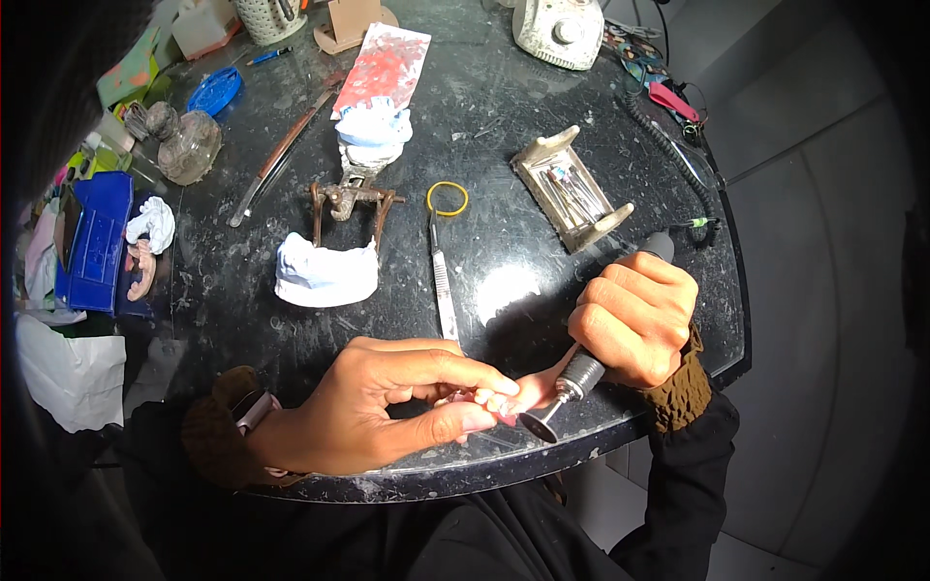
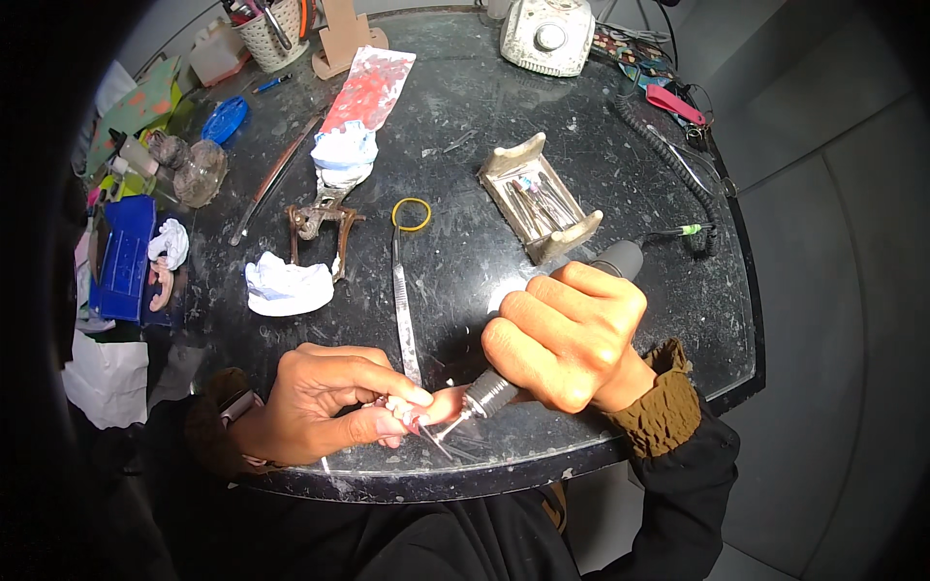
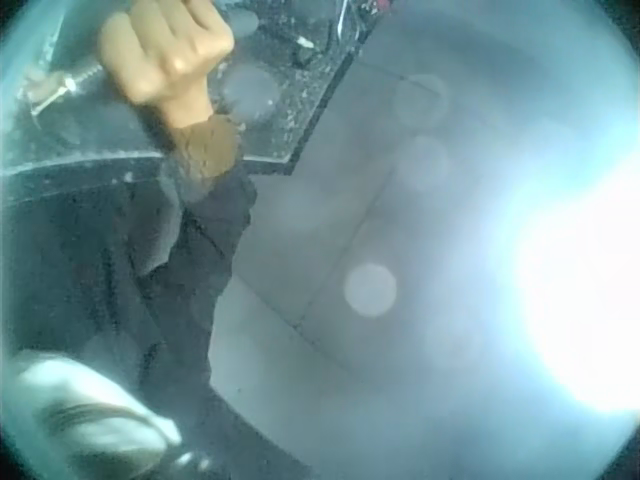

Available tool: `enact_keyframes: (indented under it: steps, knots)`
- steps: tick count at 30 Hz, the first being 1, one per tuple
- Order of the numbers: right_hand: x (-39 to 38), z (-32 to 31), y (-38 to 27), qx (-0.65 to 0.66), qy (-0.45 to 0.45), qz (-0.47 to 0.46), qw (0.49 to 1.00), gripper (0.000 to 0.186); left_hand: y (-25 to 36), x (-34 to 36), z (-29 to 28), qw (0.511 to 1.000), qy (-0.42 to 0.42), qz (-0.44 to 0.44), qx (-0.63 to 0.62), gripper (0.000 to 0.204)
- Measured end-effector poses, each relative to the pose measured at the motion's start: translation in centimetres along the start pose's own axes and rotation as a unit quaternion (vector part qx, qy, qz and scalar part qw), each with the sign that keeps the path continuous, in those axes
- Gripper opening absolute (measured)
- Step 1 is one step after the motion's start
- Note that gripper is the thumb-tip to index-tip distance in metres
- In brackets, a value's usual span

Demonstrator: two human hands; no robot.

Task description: The person uses a rotary tool to shape and smooth the edges of a pink dental base. They also handle the base with their hands, use tweezers to pick up a small object, and operate a smartwatch on their wrist.

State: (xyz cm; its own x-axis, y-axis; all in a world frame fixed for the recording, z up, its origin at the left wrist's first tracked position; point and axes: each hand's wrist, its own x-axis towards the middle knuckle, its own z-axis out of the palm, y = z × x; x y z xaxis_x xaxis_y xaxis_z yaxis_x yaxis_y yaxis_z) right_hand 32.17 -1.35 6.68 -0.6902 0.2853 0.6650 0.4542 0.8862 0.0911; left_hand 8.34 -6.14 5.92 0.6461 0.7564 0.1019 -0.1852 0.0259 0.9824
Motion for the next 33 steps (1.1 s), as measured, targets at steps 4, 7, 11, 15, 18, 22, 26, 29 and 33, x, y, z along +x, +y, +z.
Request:
enact_keyframes:
  steps: [4, 7, 11, 15, 18, 22, 26, 29, 33]
  knots:
    - [0.09, -0.15, -0.03, 0.003, 0.021, 0.006, 1.000, 0.020, 0.29, 0.00, -0.14, 1.000, -0.002, -0.018, 0.001, 0.023]
    - [0.14, -0.17, -0.10, -0.004, 0.021, 0.006, 1.000, 0.019, 0.15, -0.08, -0.22, 1.000, -0.008, -0.023, -0.006, 0.023]
    - [0.14, -0.18, -0.15, -0.016, 0.007, 0.003, 1.000, 0.019, -0.05, -0.22, -0.28, 0.999, -0.004, -0.028, -0.027, 0.024]
    - [0.04, 0.03, -0.05, -0.018, 0.018, -0.002, 1.000, 0.019, -0.16, -0.23, -0.18, 0.999, -0.004, -0.033, -0.038, 0.024]
    - [0.03, -0.01, -0.06, -0.019, 0.009, -0.001, 1.000, 0.019, 0.15, -0.08, 0.07, 0.999, 0.013, -0.029, -0.023, 0.022]
    - [0.01, -0.05, -0.13, -0.016, 0.006, 0.003, 1.000, 0.019, 0.10, -0.09, 0.04, 0.999, 0.016, -0.026, -0.020, 0.022]
    - [0.05, -0.04, -0.15, -0.018, 0.005, 0.004, 1.000, 0.019, 0.02, -0.21, -0.19, 0.999, -0.005, -0.032, -0.019, 0.024]
    - [0.13, 0.12, -0.15, -0.021, 0.003, 0.004, 1.000, 0.019, 0.12, -0.10, -0.04, 1.000, 0.005, -0.027, -0.014, 0.024]
    - [0.16, -0.01, -0.14, -0.017, 0.000, 0.006, 1.000, 0.018, 0.23, 0.08, 0.00, 1.000, 0.013, -0.014, 0.006, 0.023]
